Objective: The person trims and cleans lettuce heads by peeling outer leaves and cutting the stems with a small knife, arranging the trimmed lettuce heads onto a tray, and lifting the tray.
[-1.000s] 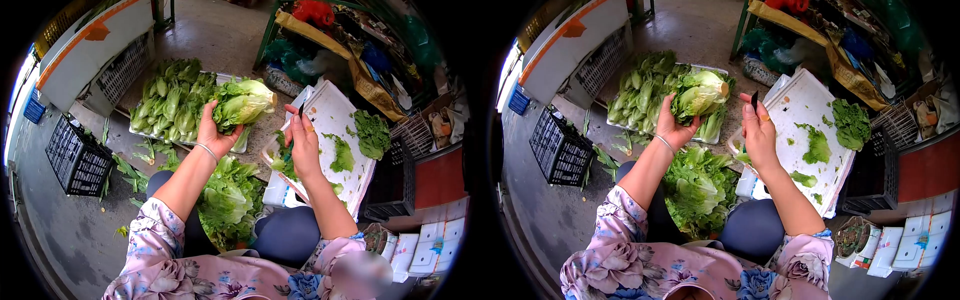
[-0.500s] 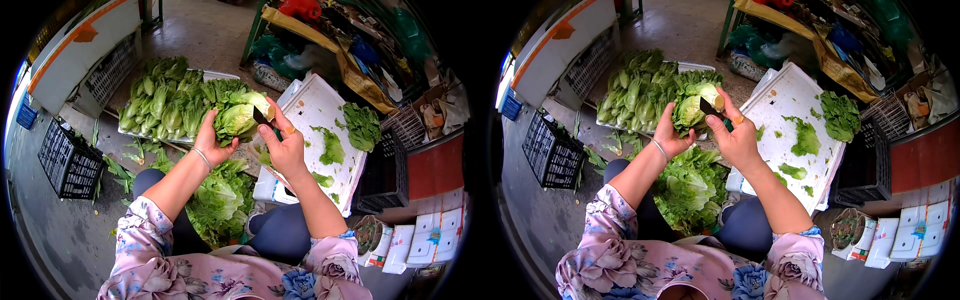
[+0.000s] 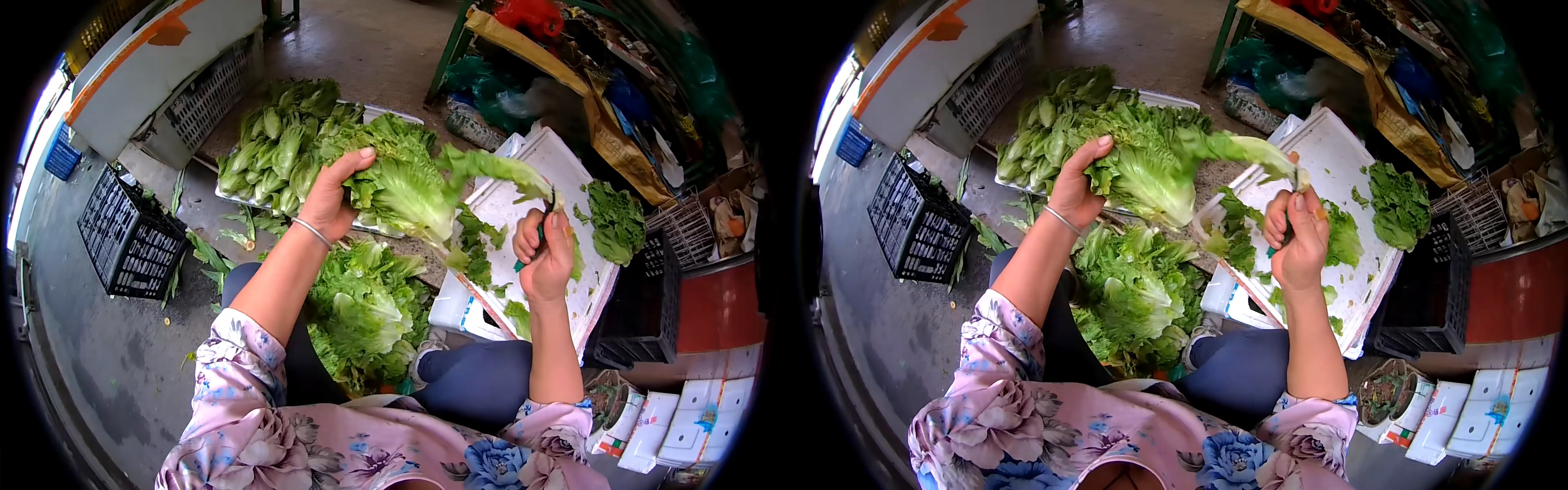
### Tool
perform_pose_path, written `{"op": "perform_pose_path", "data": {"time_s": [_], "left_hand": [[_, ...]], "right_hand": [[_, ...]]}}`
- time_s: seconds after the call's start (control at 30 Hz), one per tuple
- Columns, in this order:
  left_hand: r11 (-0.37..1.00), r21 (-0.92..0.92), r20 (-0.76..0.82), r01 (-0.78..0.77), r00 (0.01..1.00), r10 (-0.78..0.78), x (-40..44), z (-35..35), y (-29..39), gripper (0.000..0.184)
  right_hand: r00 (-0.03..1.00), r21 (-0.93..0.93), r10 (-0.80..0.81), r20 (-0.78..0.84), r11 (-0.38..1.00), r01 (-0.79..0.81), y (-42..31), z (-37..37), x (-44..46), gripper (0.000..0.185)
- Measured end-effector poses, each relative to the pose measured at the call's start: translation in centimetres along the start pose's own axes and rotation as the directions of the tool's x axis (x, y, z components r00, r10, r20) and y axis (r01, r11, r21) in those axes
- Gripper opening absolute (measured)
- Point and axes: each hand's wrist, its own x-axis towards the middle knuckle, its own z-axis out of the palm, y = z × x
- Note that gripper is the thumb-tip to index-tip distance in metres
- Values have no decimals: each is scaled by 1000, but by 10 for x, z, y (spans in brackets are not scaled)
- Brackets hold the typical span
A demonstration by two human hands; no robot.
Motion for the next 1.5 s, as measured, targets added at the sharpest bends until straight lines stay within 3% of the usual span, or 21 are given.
{"op": "perform_pose_path", "data": {"time_s": [0.13,0.17,0.2,0.23,0.33,0.37,0.43,0.47,0.5,0.53,0.57,0.6,0.67,0.7,0.83,0.93,1.07,1.13,1.27,1.4,1.5], "left_hand": [[990,-6,-55,-144,988,143,4,-13,11,18],[980,11,-56,-199,978,200,2,-13,13,17],[980,10,-61,-198,978,198,-1,-10,15,17],[978,29,-73,-207,975,209,-2,-7,16,17],[985,61,-83,-159,983,163,4,-11,9,15],[993,31,-74,-118,990,120,6,-12,5,16],[997,16,-41,-81,996,82,7,-9,0,20],[997,17,-38,-80,996,80,8,-8,-1,20],[997,28,-36,-71,997,72,8,-6,-3,20],[997,40,-35,-61,997,63,8,-5,-5,20],[996,48,-20,-79,997,80,8,-3,-8,22],[996,48,-17,-77,997,78,7,0,-10,22],[996,-14,-8,-90,996,90,6,5,-13,25],[996,-13,-7,-90,996,90,5,6,-13,25],[998,-41,45,-41,998,43,1,4,-9,74],[989,-144,62,-12,998,21,6,-3,-4,74],[977,-208,-124,-39,992,14,7,-8,2,57],[971,-232,-126,-56,992,27,6,-12,8,47],[988,-146,-151,-56,988,34,2,-11,6,42],[987,-151,-90,-57,995,44,1,-2,-2,36],[996,-30,-37,-83,996,82,-5,6,-6,31]], "right_hand": [[998,-143,44,-44,988,-50,9,-22,-6,24],[942,-157,327,79,937,-313,14,-30,-10,24],[793,-204,581,186,812,-547,16,-35,-12,26],[697,-366,703,142,691,-623,16,-21,-15,37],[795,-900,594,125,405,-161,18,-3,-13,39],[795,-899,597,111,401,-175,17,-2,-9,39],[675,-963,733,-81,117,-243,11,4,1,44],[676,-963,732,-83,117,-245,11,10,3,44],[874,-919,476,-95,295,-261,13,19,3,39],[973,-860,174,-149,463,-214,17,27,4,34],[992,-832,30,-119,543,-116,23,33,5,30],[992,-832,29,-121,542,-117,31,32,7,30],[944,-849,-218,248,420,320,46,27,9,33],[958,-868,-170,231,410,282,44,31,9,31],[990,-879,-108,94,457,134,53,27,9,27],[998,-901,-31,53,430,62,44,33,5,23],[959,-669,33,280,723,170,32,26,7,26],[832,-676,257,491,715,178,23,20,7,26],[924,-571,374,83,777,-263,28,11,9,20],[1000,-667,8,-25,745,-23,47,31,10,28],[999,-773,-5,31,634,28,52,36,11,28]]}}
